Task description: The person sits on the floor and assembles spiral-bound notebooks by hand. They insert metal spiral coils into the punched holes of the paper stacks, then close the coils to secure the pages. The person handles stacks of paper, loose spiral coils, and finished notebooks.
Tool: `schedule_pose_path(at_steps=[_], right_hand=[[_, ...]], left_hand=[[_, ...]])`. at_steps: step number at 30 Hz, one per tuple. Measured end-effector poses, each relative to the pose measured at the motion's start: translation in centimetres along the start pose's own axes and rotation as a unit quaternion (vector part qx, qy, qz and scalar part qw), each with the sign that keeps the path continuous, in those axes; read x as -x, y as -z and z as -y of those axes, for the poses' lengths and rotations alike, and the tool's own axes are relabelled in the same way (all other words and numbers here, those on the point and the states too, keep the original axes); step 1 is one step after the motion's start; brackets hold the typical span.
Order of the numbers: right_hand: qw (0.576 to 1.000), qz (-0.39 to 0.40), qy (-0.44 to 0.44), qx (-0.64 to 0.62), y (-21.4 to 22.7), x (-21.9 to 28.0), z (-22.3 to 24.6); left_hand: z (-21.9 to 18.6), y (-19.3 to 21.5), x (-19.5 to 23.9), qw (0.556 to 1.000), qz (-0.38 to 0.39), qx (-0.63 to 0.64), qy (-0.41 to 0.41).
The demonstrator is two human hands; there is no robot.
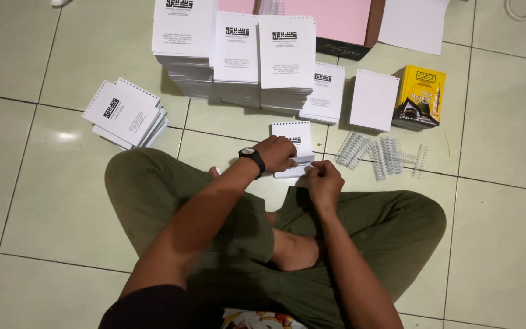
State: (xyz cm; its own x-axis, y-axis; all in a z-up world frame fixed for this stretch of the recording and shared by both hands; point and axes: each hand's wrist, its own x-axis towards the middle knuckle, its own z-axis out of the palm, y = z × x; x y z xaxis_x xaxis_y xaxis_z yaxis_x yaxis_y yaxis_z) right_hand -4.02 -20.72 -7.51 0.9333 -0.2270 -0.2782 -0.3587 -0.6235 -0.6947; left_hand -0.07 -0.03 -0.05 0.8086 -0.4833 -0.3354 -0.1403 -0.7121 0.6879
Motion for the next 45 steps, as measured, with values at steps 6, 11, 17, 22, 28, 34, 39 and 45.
schedule_pose_path(at_steps=[6,11,17,22,28,34,39,45], right_hand=[[0.999,0.034,0.022,-0.001,-0.1,-0.2,-0.4],[0.999,0.049,0.017,-0.014,0.2,0.7,0.5],[0.998,0.058,0.029,-0.008,-0.3,0.5,-0.1],[0.997,0.058,0.037,0.018,0.0,0.8,0.5],[0.993,0.01,0.102,0.056,0.2,0.6,0.5],[0.995,0.024,0.09,0.032,-0.4,0.2,0.0],[0.954,0.103,-0.058,-0.275,1.2,1.8,2.7],[0.849,0.123,-0.195,-0.475,1.0,0.3,3.6]], left_hand=[[0.1,-0.2,-0.2,1.0,-0.006,-0.011,0.003],[0.3,-0.3,-0.1,1.0,-0.009,0.004,-0.002],[0.6,-0.6,-0.4,1.0,-0.011,0.005,-0.009],[0.7,-0.6,-0.4,1.0,-0.013,-0.008,-0.005],[0.8,-0.6,-0.5,1.0,-0.01,-0.011,-0.018],[0.1,0.3,0.3,1.0,-0.005,0.008,-0.005],[0.7,-0.6,0.0,1.0,-0.016,-0.02,-0.013],[0.6,-3.0,0.2,0.991,-0.035,-0.118,-0.05]])
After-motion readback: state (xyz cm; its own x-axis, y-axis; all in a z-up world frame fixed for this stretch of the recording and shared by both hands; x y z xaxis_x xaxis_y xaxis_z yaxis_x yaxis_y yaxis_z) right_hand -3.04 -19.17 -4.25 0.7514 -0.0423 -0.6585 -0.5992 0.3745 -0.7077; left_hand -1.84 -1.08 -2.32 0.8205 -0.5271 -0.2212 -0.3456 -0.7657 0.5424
